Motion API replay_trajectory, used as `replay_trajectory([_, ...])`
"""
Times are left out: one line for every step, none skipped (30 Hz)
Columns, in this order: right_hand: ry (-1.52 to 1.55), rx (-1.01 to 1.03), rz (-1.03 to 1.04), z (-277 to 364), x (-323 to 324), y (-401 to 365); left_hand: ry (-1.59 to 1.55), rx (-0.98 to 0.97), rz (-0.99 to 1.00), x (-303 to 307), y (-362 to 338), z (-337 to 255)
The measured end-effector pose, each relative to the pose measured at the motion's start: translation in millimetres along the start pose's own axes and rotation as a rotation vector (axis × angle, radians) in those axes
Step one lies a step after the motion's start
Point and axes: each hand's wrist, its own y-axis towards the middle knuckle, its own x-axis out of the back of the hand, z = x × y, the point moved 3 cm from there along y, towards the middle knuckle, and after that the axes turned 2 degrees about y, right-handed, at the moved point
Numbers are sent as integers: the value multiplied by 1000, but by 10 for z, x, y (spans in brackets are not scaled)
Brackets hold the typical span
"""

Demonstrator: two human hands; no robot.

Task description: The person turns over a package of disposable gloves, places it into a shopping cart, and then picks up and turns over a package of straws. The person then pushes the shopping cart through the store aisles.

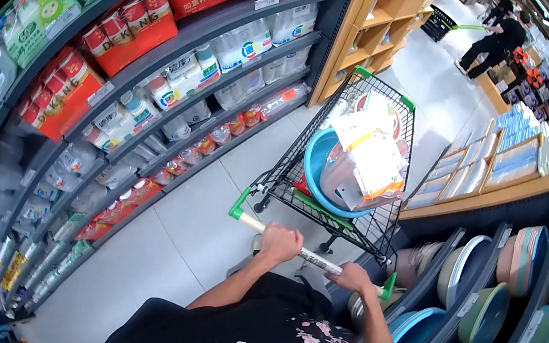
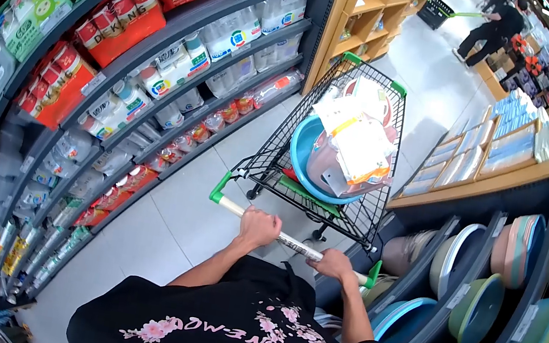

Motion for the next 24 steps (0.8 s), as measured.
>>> replay_trajectory([-16,77,1,-25,14,20,-8,20,-8,-16,-10,-34])
replay_trajectory([-35,85,13,-85,35,47,14,28,-21,-30,-23,-54])
replay_trajectory([56,77,127,-87,80,69,40,36,-32,-24,-38,-71])
replay_trajectory([148,65,247,-76,97,52,41,61,-28,-11,-61,-99])
replay_trajectory([188,88,223,-55,131,11,43,76,2,-10,-66,-126])
replay_trajectory([176,96,235,-71,133,23,48,88,25,-12,-57,-152])
replay_trajectory([149,124,230,-101,135,53,57,98,16,-55,-72,-161])
replay_trajectory([122,148,226,-161,122,78,57,113,13,-72,-93,-185])
replay_trajectory([112,203,197,-283,30,175,68,145,17,-87,-112,-217])
replay_trajectory([100,208,203,-324,41,166,79,175,18,-98,-117,-246])
replay_trajectory([90,220,194,-346,46,175,78,187,14,-105,-127,-282])
replay_trajectory([80,232,188,-360,54,164,87,192,-30,-96,-155,-318])
replay_trajectory([69,297,168,-371,82,144,101,197,-74,-93,-166,-353])
replay_trajectory([63,307,177,-395,120,154,107,210,-75,-108,-166,-380])
replay_trajectory([95,303,249,-416,132,158,116,219,-98,-125,-191,-404])
replay_trajectory([129,296,323,-442,127,146,124,228,-117,-132,-222,-437])
replay_trajectory([171,320,334,-463,142,126,118,228,-139,-137,-241,-467])
replay_trajectory([168,327,346,-503,127,129,125,240,-136,-149,-265,-489])
replay_trajectory([199,350,354,-516,110,134,118,242,-161,-139,-294,-498])
replay_trajectory([229,375,363,-550,99,140,114,245,-187,-147,-319,-533])
replay_trajectory([247,400,345,-569,101,121,118,245,-213,-142,-341,-573])
replay_trajectory([243,413,365,-598,82,129,131,264,-208,-143,-382,-610])
replay_trajectory([187,430,371,-627,60,146,142,290,-169,-147,-417,-646])
replay_trajectory([135,448,368,-631,44,176,154,309,-134,-131,-430,-653])
